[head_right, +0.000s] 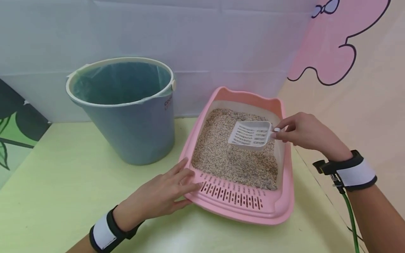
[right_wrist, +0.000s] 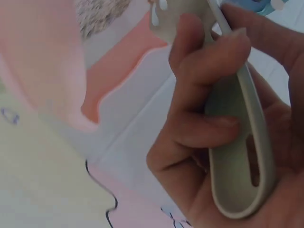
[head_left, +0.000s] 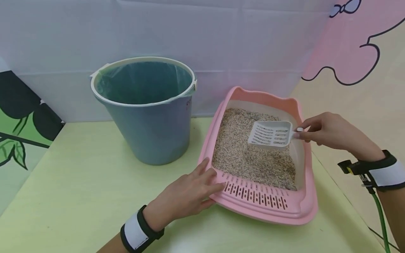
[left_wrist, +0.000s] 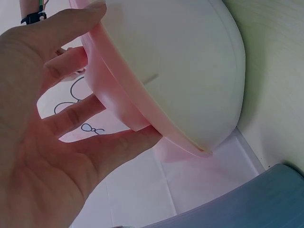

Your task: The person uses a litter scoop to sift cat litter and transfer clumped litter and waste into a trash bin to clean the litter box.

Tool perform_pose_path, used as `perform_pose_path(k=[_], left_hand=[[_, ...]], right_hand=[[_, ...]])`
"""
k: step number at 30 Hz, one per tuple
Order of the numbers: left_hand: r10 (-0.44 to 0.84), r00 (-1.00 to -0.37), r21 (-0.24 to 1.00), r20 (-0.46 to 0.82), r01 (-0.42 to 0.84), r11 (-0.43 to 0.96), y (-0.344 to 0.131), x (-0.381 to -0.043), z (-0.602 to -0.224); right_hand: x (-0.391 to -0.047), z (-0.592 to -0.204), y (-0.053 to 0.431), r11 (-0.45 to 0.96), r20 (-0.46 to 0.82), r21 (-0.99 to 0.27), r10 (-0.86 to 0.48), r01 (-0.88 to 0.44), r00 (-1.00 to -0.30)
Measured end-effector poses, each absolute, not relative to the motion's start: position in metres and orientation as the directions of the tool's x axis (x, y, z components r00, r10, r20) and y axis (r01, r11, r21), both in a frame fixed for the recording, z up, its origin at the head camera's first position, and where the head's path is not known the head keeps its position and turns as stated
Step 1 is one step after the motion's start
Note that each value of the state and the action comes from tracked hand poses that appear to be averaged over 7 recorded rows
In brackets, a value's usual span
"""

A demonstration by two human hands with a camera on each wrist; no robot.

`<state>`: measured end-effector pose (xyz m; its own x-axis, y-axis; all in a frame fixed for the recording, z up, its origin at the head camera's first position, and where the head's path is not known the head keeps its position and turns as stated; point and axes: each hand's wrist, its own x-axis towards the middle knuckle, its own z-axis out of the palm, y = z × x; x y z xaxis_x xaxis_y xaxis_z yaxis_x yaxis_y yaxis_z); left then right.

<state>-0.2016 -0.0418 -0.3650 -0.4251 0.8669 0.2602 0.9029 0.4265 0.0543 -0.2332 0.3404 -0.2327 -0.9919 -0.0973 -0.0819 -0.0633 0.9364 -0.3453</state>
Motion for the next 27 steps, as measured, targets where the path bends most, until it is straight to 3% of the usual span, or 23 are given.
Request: perform_pose_path(k=[6, 18, 27], left_hand=[[0.865, -0.431, 0.061, 0.257, 0.9, 0.431, -0.043, -0.202, -0.363], [0.862, -0.433, 0.06, 0.264, 0.899, 0.434, -0.044, -0.201, -0.363], [0.864, -0.429, 0.066, 0.264, 0.902, 0.427, -0.044, -0.2, -0.363]], right_hand=[[-0.23, -0.225, 0.357, 0.972, -0.103, -0.229, -0.077, -0.051, -0.992], [-0.231, -0.218, 0.357, 0.977, -0.174, -0.2, -0.11, -0.074, -0.979], [-0.248, -0.213, 0.347, 0.909, 0.023, -0.411, -0.071, -0.074, -0.997]])
